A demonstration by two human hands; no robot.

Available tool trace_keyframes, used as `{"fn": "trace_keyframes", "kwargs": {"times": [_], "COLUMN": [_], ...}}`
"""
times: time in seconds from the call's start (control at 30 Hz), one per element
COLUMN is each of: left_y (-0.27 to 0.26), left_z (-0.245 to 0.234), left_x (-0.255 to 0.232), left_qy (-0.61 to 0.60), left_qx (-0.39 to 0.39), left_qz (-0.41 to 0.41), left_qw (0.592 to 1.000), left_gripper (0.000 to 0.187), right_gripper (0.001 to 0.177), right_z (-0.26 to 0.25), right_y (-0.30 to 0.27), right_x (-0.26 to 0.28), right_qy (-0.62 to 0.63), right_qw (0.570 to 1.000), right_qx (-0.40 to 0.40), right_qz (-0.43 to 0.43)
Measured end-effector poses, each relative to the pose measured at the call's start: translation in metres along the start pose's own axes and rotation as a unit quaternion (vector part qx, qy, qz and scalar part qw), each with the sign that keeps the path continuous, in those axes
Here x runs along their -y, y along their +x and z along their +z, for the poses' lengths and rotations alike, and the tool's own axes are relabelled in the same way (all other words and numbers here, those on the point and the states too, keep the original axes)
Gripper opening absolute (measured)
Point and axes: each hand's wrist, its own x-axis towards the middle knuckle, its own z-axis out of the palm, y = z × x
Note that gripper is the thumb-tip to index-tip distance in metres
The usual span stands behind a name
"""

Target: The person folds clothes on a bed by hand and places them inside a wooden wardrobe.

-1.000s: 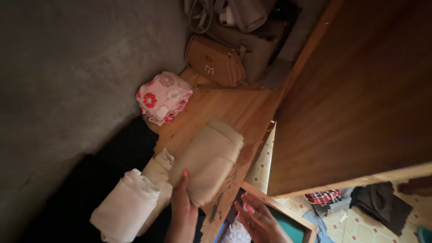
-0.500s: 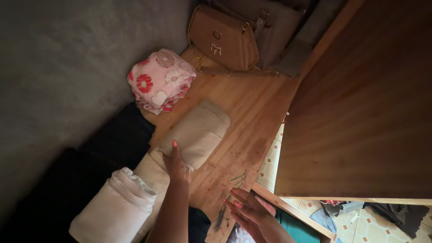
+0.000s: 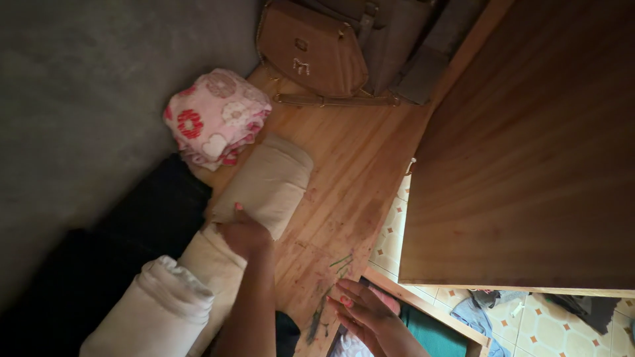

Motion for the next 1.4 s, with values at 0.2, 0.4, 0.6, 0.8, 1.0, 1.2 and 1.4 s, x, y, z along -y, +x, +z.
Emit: {"fn": "trace_keyframes", "kwargs": {"times": [0.2, 0.4, 0.6, 0.8, 1.0, 1.2, 1.4], "left_y": [-0.043, -0.012, -0.045, -0.195, -0.357, -0.484, -0.583], "left_z": [-0.018, -0.005, -0.02, -0.057, -0.097, -0.159, -0.186], "left_x": [0.0, 0.037, 0.03, 0.07, 0.086, 0.116, 0.214], "left_qy": [0.282, 0.334, 0.375, 0.239, 0.234, 0.221, 0.211], "left_qx": [-0.073, 0.07, 0.061, 0.044, 0.196, 0.357, 0.452], "left_qz": [0.45, 0.467, 0.45, 0.452, 0.432, 0.503, 0.532], "left_qw": [0.844, 0.816, 0.808, 0.858, 0.848, 0.755, 0.684], "left_gripper": [0.066, 0.084, 0.079, 0.061, 0.045, 0.029, 0.02], "right_gripper": [0.058, 0.055, 0.052, 0.051, 0.048, 0.046, 0.04], "right_z": [-0.003, -0.005, -0.04, -0.115, -0.195, -0.242, -0.317], "right_y": [-0.019, -0.046, -0.09, -0.152, -0.257, -0.379, -0.457], "right_x": [0.015, 0.03, 0.019, -0.03, -0.078, -0.122, -0.23], "right_qy": [0.003, -0.035, -0.02, 0.025, 0.056, 0.103, 0.144], "right_qw": [0.999, 0.998, 0.996, 0.994, 0.98, 0.94, 0.907], "right_qx": [-0.045, -0.013, -0.065, -0.092, -0.173, -0.298, -0.376], "right_qz": [-0.018, -0.056, -0.048, -0.056, -0.077, -0.129, -0.121]}}
